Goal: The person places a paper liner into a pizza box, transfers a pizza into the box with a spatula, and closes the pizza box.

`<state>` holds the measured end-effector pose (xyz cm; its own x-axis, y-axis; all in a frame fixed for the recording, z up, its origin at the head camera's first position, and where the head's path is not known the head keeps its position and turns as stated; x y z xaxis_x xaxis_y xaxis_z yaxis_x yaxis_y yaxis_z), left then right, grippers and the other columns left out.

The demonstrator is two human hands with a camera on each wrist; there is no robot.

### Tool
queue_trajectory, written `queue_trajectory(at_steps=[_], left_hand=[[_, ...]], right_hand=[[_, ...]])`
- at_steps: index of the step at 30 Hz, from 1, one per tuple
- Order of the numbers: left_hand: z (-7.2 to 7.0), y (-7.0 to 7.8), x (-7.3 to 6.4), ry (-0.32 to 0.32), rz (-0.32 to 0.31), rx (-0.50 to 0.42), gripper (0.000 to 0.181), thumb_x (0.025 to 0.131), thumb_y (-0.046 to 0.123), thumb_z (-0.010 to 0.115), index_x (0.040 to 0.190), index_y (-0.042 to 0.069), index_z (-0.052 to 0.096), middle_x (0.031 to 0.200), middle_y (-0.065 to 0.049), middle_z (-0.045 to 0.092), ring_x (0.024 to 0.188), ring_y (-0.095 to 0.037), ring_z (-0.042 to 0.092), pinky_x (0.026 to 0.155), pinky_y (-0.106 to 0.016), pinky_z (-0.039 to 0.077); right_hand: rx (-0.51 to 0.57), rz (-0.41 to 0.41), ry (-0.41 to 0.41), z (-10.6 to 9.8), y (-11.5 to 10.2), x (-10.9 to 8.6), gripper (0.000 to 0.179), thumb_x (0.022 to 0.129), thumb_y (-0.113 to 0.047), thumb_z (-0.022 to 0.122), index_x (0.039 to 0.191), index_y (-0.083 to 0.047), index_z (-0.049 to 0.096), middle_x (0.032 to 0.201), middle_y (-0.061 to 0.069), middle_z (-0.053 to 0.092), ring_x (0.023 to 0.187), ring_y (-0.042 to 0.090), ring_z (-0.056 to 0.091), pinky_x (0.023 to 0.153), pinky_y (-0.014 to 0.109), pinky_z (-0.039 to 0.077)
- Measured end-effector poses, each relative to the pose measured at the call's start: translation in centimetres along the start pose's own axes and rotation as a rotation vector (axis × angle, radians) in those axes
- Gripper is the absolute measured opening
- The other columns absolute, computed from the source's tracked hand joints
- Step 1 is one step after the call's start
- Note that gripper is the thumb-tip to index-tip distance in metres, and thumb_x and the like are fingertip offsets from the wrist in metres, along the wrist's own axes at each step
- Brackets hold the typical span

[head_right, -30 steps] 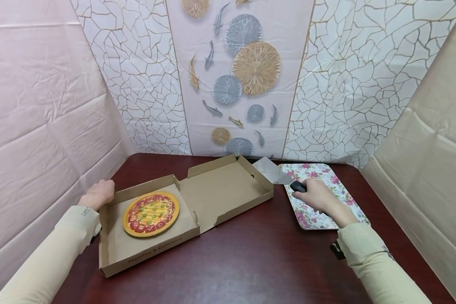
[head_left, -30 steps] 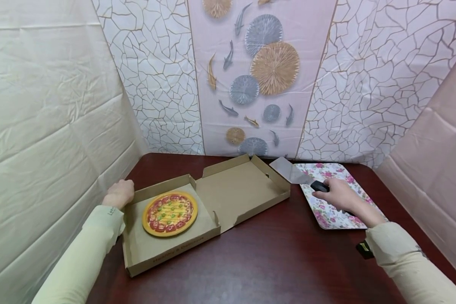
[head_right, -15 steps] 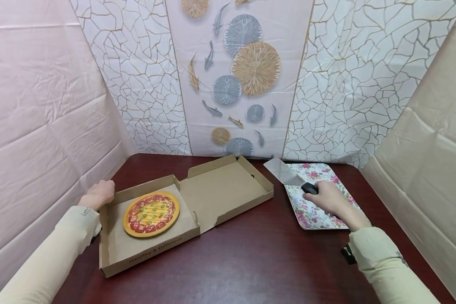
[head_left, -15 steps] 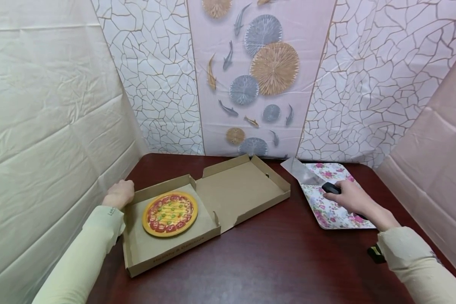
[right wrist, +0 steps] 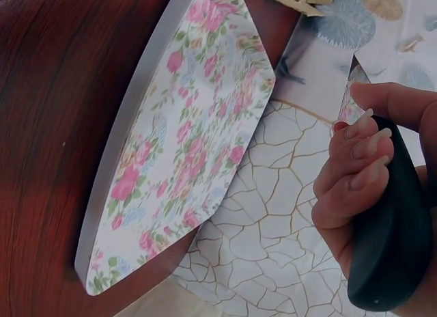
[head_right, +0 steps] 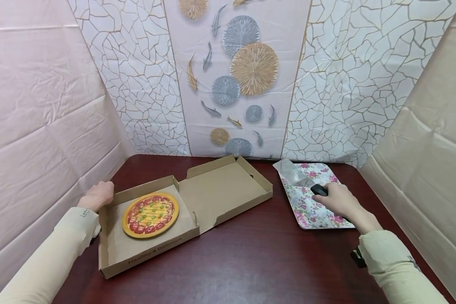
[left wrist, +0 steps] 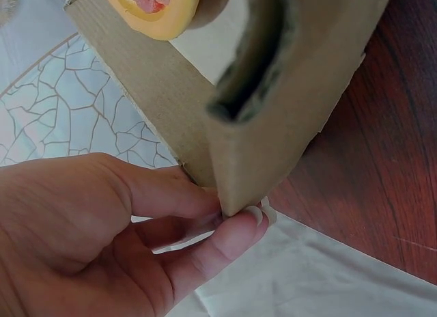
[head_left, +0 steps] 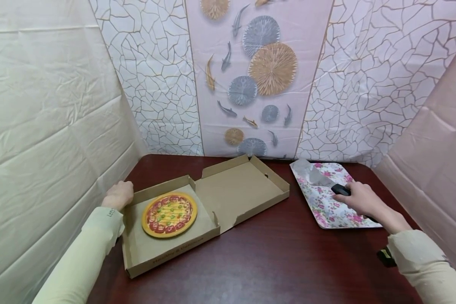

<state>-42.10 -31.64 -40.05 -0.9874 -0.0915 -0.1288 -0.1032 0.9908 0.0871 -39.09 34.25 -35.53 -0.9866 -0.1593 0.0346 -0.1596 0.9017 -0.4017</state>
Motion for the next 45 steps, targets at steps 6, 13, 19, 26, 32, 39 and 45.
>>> queue_trajectory(at_steps=[6, 13, 19, 26, 32, 39, 45], left_hand=[[0.2, -0.1, 0.0, -0.005, -0.006, 0.000, 0.025, 0.091, -0.002, 0.042, 0.104, -0.011, 0.062, 0.107, -0.036, 0.061, 0.096, -0.051, 0.061, 0.076, -0.055, 0.052], [0.2, 0.0, 0.0, -0.010, -0.006, -0.007, 0.022, 0.090, -0.004, 0.045, 0.103, -0.010, 0.061, 0.104, -0.035, 0.062, 0.092, -0.048, 0.062, 0.073, -0.053, 0.051], [0.6, 0.1, 0.0, -0.013, -0.001, -0.006, 0.022, 0.090, -0.004, 0.045, 0.102, -0.010, 0.061, 0.104, -0.035, 0.062, 0.092, -0.049, 0.062, 0.076, -0.054, 0.052], [0.6, 0.2, 0.0, -0.011, 0.003, -0.004, 0.023, 0.089, -0.004, 0.045, 0.103, -0.011, 0.061, 0.105, -0.036, 0.061, 0.093, -0.049, 0.061, 0.074, -0.054, 0.051], [0.5, 0.2, 0.0, -0.009, 0.000, -0.009, 0.023, 0.090, -0.003, 0.044, 0.104, -0.011, 0.061, 0.104, -0.035, 0.061, 0.092, -0.048, 0.062, 0.074, -0.053, 0.051], [0.2, -0.1, -0.2, -0.005, -0.005, -0.008, 0.021, 0.091, -0.004, 0.044, 0.101, -0.010, 0.061, 0.100, -0.034, 0.062, 0.085, -0.043, 0.062, 0.070, -0.051, 0.051], [0.0, 0.1, -0.3, -0.002, 0.005, -0.005, 0.020, 0.089, -0.004, 0.044, 0.098, -0.010, 0.061, 0.100, -0.034, 0.062, 0.085, -0.043, 0.062, 0.069, -0.051, 0.050]], right_hand=[[0.018, 0.032, -0.017, -0.2, 1.0, -0.4, 0.039, 0.089, -0.039, 0.064, 0.080, -0.003, 0.053, 0.062, 0.003, 0.049, 0.045, 0.016, 0.050, 0.043, 0.032, 0.044], [0.016, 0.045, 0.011, -0.9, 2.0, -0.9, 0.036, 0.090, -0.035, 0.063, 0.078, -0.002, 0.054, 0.061, 0.004, 0.052, 0.046, 0.016, 0.050, 0.043, 0.033, 0.045], [0.021, 0.061, 0.007, -0.7, 3.1, -1.5, 0.037, 0.090, -0.035, 0.062, 0.082, -0.001, 0.054, 0.063, 0.004, 0.051, 0.047, 0.016, 0.050, 0.043, 0.034, 0.046], [0.007, 0.056, 0.044, -0.9, 4.2, -2.2, 0.034, 0.090, -0.032, 0.063, 0.079, -0.001, 0.054, 0.062, 0.003, 0.052, 0.046, 0.016, 0.051, 0.044, 0.031, 0.044], [-0.045, 0.055, 0.094, -1.1, 4.9, -2.7, 0.037, 0.089, -0.035, 0.064, 0.072, -0.004, 0.054, 0.060, 0.001, 0.051, 0.053, 0.015, 0.045, 0.050, 0.028, 0.035], [-0.049, 0.055, 0.096, -0.8, 5.9, -3.0, 0.035, 0.088, -0.033, 0.065, 0.075, -0.002, 0.057, 0.059, 0.000, 0.054, 0.053, 0.014, 0.048, 0.052, 0.028, 0.036], [-0.055, 0.072, 0.097, -1.0, 7.0, -3.6, 0.036, 0.089, -0.033, 0.064, 0.073, -0.001, 0.058, 0.061, 0.002, 0.057, 0.056, 0.015, 0.047, 0.053, 0.030, 0.035]])
Point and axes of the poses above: each hand's wrist, its own x-axis towards the middle knuckle, its own z-axis out of the palm, y = z × x, the point moved 10 cm from there along x, towards the middle knuckle
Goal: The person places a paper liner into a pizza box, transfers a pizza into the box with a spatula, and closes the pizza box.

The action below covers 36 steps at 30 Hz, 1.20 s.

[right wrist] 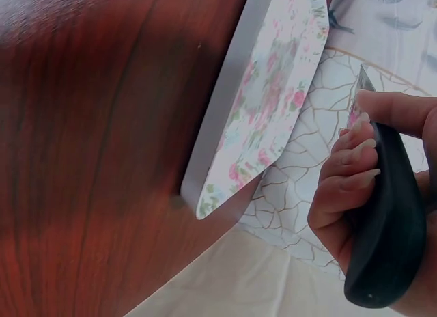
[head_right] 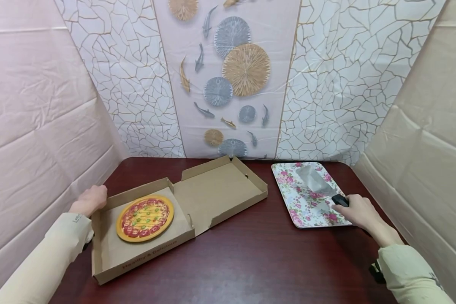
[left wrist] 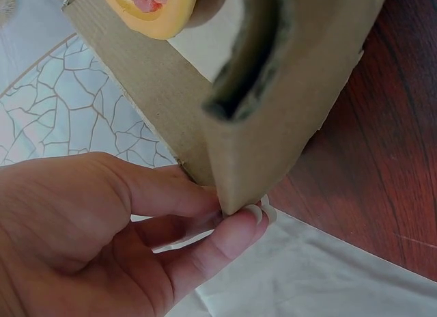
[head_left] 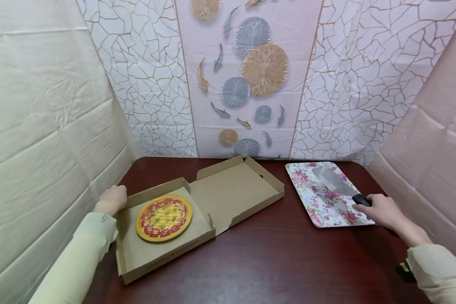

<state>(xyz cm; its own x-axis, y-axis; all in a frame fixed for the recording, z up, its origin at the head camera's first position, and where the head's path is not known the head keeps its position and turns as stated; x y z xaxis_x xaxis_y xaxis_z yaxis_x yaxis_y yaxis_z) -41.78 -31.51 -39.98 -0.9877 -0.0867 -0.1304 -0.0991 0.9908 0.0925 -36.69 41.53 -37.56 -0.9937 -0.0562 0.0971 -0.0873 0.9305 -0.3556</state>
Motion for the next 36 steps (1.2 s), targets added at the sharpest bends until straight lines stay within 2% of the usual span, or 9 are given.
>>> queue_trajectory(at_steps=[5, 12, 18, 25, 27, 33, 34, 36], left_hand=[[0.0, 0.0, 0.1, 0.005, 0.003, 0.003, 0.021, 0.089, -0.004, 0.044, 0.098, -0.009, 0.061, 0.101, -0.035, 0.062, 0.087, -0.047, 0.063, 0.070, -0.052, 0.051], [0.0, -0.1, 0.4, 0.012, 0.008, 0.001, 0.021, 0.088, -0.004, 0.044, 0.099, -0.010, 0.061, 0.104, -0.037, 0.060, 0.091, -0.051, 0.061, 0.071, -0.054, 0.051], [0.1, 0.0, 0.4, 0.010, 0.006, 0.007, 0.022, 0.088, -0.003, 0.043, 0.098, -0.010, 0.062, 0.103, -0.037, 0.061, 0.091, -0.051, 0.062, 0.072, -0.055, 0.051], [0.1, -0.2, 0.2, 0.006, 0.003, 0.002, 0.020, 0.087, -0.005, 0.045, 0.095, -0.008, 0.062, 0.101, -0.035, 0.062, 0.088, -0.048, 0.062, 0.069, -0.052, 0.051], [0.5, -0.6, 0.8, 0.009, 0.007, 0.002, 0.020, 0.087, -0.004, 0.045, 0.096, -0.008, 0.063, 0.102, -0.035, 0.062, 0.089, -0.049, 0.062, 0.069, -0.053, 0.051], [0.5, -0.4, 0.6, 0.001, 0.008, -0.002, 0.022, 0.090, -0.003, 0.042, 0.099, -0.008, 0.062, 0.103, -0.035, 0.062, 0.091, -0.050, 0.062, 0.070, -0.054, 0.051], [0.1, 0.1, 0.0, -0.003, 0.007, -0.002, 0.022, 0.090, -0.004, 0.042, 0.099, -0.009, 0.062, 0.104, -0.036, 0.062, 0.092, -0.050, 0.062, 0.072, -0.054, 0.051], [0.1, 0.2, 0.0, 0.002, 0.014, 0.000, 0.023, 0.090, -0.004, 0.042, 0.099, -0.009, 0.062, 0.104, -0.036, 0.061, 0.092, -0.050, 0.062, 0.072, -0.055, 0.051]], right_hand=[[0.019, 0.017, -0.009, 0.1, 0.8, -0.5, 0.035, 0.089, -0.032, 0.063, 0.074, -0.001, 0.057, 0.060, 0.002, 0.061, 0.052, 0.015, 0.050, 0.050, 0.029, 0.037], [0.026, 0.050, -0.026, 0.5, 2.2, -1.0, 0.037, 0.090, -0.035, 0.063, 0.073, -0.003, 0.055, 0.056, 0.000, 0.053, 0.046, 0.015, 0.051, 0.048, 0.028, 0.038], [0.010, 0.059, -0.011, 0.5, 2.8, -1.3, 0.042, 0.088, -0.041, 0.064, 0.068, -0.007, 0.052, 0.055, -0.001, 0.048, 0.050, 0.015, 0.048, 0.049, 0.028, 0.036], [-0.033, 0.045, 0.028, 0.4, 3.0, -1.2, 0.041, 0.087, -0.039, 0.065, 0.063, -0.009, 0.050, 0.057, -0.002, 0.042, 0.056, 0.015, 0.040, 0.053, 0.027, 0.030], [-0.036, 0.046, 0.027, 0.5, 3.2, -1.3, 0.040, 0.087, -0.037, 0.066, 0.063, -0.009, 0.049, 0.057, -0.002, 0.042, 0.056, 0.015, 0.040, 0.053, 0.027, 0.030], [-0.053, 0.049, 0.031, 1.0, 4.0, -1.5, 0.039, 0.086, -0.036, 0.066, 0.063, -0.009, 0.049, 0.057, -0.002, 0.042, 0.055, 0.015, 0.040, 0.053, 0.028, 0.030], [-0.054, 0.049, 0.033, 1.1, 4.2, -1.5, 0.039, 0.085, -0.037, 0.067, 0.063, -0.009, 0.050, 0.057, -0.002, 0.042, 0.056, 0.015, 0.040, 0.054, 0.028, 0.030], [-0.053, 0.052, 0.032, 1.3, 4.5, -1.6, 0.038, 0.085, -0.037, 0.067, 0.064, -0.009, 0.052, 0.057, -0.002, 0.043, 0.056, 0.016, 0.040, 0.054, 0.028, 0.031]])
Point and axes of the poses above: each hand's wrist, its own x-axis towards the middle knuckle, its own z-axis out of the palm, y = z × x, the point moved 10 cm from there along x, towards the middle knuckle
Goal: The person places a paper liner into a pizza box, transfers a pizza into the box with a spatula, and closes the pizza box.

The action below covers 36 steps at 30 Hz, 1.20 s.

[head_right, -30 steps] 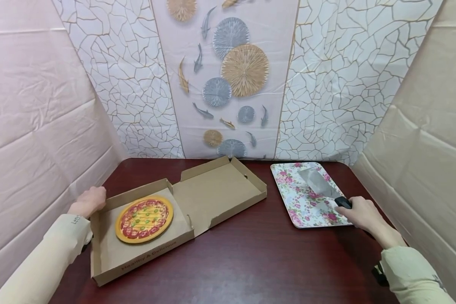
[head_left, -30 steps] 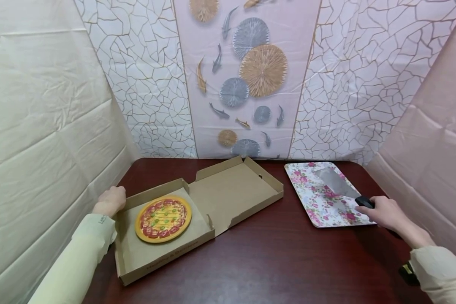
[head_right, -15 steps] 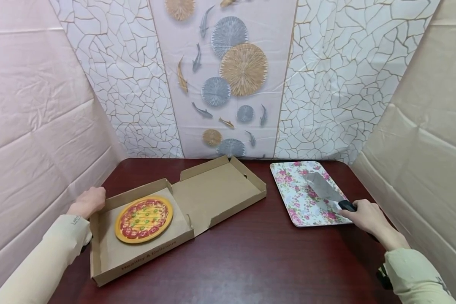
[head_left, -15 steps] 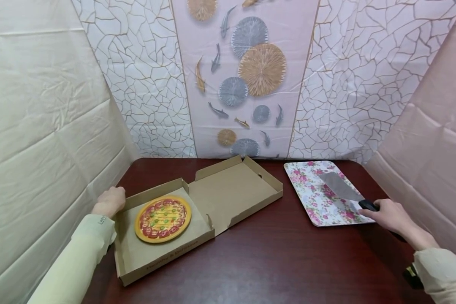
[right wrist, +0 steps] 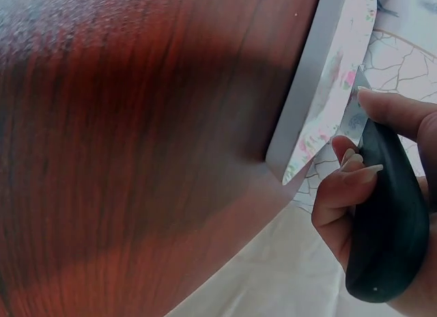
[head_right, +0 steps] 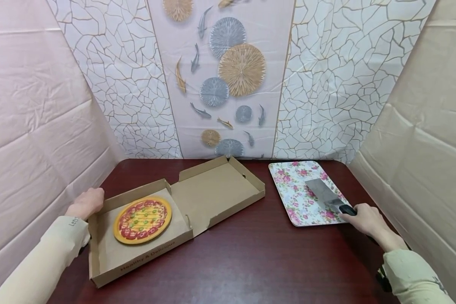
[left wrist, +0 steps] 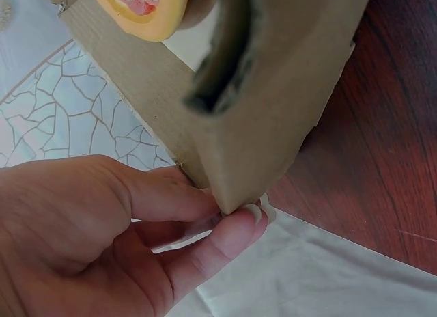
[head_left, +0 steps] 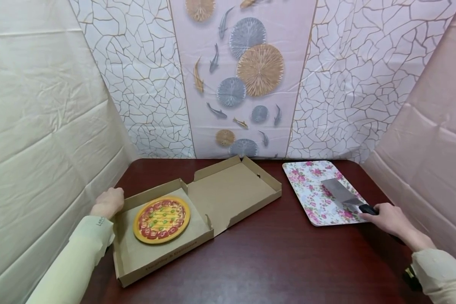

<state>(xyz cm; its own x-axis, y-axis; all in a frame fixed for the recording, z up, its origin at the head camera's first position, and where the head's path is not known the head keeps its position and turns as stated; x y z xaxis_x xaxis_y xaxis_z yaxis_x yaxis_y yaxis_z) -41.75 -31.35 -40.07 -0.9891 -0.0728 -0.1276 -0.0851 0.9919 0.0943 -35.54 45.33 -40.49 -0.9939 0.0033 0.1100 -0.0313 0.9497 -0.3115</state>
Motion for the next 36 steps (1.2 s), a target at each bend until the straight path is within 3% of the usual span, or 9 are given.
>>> queue_trajectory(at_steps=[26, 36], left_hand=[[-0.2, 0.2, -0.2, 0.031, 0.005, 0.006, 0.023, 0.090, -0.004, 0.041, 0.099, -0.010, 0.061, 0.104, -0.038, 0.060, 0.092, -0.053, 0.061, 0.071, -0.057, 0.051], [-0.2, 0.2, -0.1, 0.023, 0.005, 0.011, 0.023, 0.090, -0.004, 0.041, 0.099, -0.010, 0.062, 0.101, -0.036, 0.061, 0.090, -0.051, 0.062, 0.071, -0.056, 0.051]], right_hand=[[-0.002, 0.020, -0.001, 0.9, 1.0, -0.3, 0.048, 0.086, -0.041, 0.066, 0.058, -0.012, 0.040, 0.056, -0.005, 0.034, 0.054, 0.014, 0.036, 0.052, 0.026, 0.029], [-0.003, 0.026, 0.005, 1.1, 1.4, -0.3, 0.043, 0.085, -0.039, 0.068, 0.076, -0.002, 0.048, 0.066, 0.004, 0.048, 0.060, 0.018, 0.045, 0.058, 0.029, 0.035]])
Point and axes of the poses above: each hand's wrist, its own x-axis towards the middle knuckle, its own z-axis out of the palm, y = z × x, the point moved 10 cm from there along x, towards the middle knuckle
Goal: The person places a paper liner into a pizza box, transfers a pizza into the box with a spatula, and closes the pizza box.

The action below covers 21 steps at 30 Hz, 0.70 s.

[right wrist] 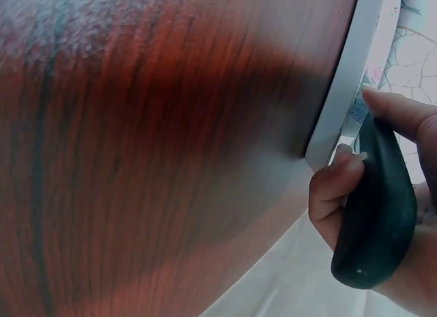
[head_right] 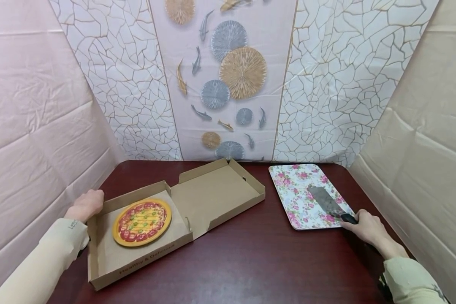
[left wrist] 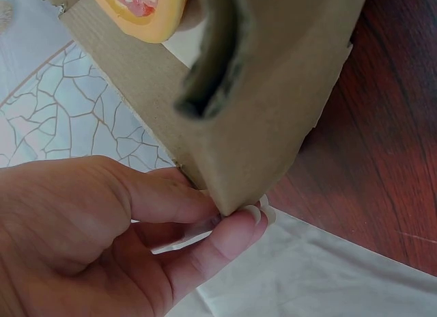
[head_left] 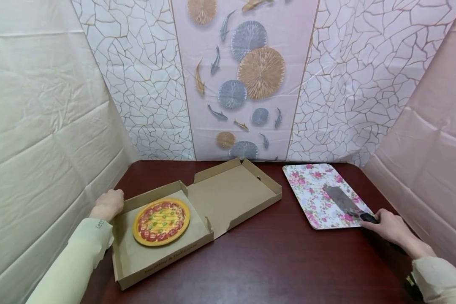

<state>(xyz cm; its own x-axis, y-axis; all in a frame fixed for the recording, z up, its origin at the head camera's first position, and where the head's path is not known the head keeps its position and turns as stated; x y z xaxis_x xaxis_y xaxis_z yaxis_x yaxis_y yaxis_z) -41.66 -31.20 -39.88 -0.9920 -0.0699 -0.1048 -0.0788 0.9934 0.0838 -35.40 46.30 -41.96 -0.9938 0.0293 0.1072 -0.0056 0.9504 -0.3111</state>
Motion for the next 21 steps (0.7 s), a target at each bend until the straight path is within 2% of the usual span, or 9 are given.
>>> queue_trajectory(at_steps=[4, 9, 21], left_hand=[[0.04, -0.09, -0.04, 0.008, 0.008, -0.006, 0.023, 0.091, -0.004, 0.040, 0.097, -0.009, 0.061, 0.100, -0.036, 0.061, 0.089, -0.051, 0.062, 0.070, -0.056, 0.051], [0.18, -0.14, 0.19, 0.008, 0.006, -0.011, 0.022, 0.091, -0.004, 0.040, 0.096, -0.008, 0.062, 0.098, -0.034, 0.062, 0.087, -0.049, 0.063, 0.069, -0.055, 0.051], [0.27, -0.64, 0.40, -0.015, 0.035, -0.001, 0.022, 0.087, 0.002, 0.047, 0.100, -0.009, 0.060, 0.103, -0.036, 0.060, 0.091, -0.050, 0.061, 0.071, -0.055, 0.050]], right_hand=[[0.002, 0.015, -0.014, -0.05, 0.18, 0.09, 0.047, 0.085, -0.039, 0.069, 0.085, 0.004, 0.050, 0.074, 0.012, 0.055, 0.066, 0.025, 0.052, 0.060, 0.031, 0.039], [-0.005, 0.036, -0.019, -0.11, 0.40, -0.04, 0.050, 0.084, -0.041, 0.069, 0.090, 0.005, 0.050, 0.079, 0.018, 0.058, 0.071, 0.032, 0.057, 0.059, 0.033, 0.041], [0.000, 0.039, -0.024, 0.12, 0.61, -0.08, 0.050, 0.085, -0.043, 0.067, 0.091, 0.004, 0.050, 0.078, 0.014, 0.056, 0.069, 0.027, 0.054, 0.058, 0.031, 0.038]])
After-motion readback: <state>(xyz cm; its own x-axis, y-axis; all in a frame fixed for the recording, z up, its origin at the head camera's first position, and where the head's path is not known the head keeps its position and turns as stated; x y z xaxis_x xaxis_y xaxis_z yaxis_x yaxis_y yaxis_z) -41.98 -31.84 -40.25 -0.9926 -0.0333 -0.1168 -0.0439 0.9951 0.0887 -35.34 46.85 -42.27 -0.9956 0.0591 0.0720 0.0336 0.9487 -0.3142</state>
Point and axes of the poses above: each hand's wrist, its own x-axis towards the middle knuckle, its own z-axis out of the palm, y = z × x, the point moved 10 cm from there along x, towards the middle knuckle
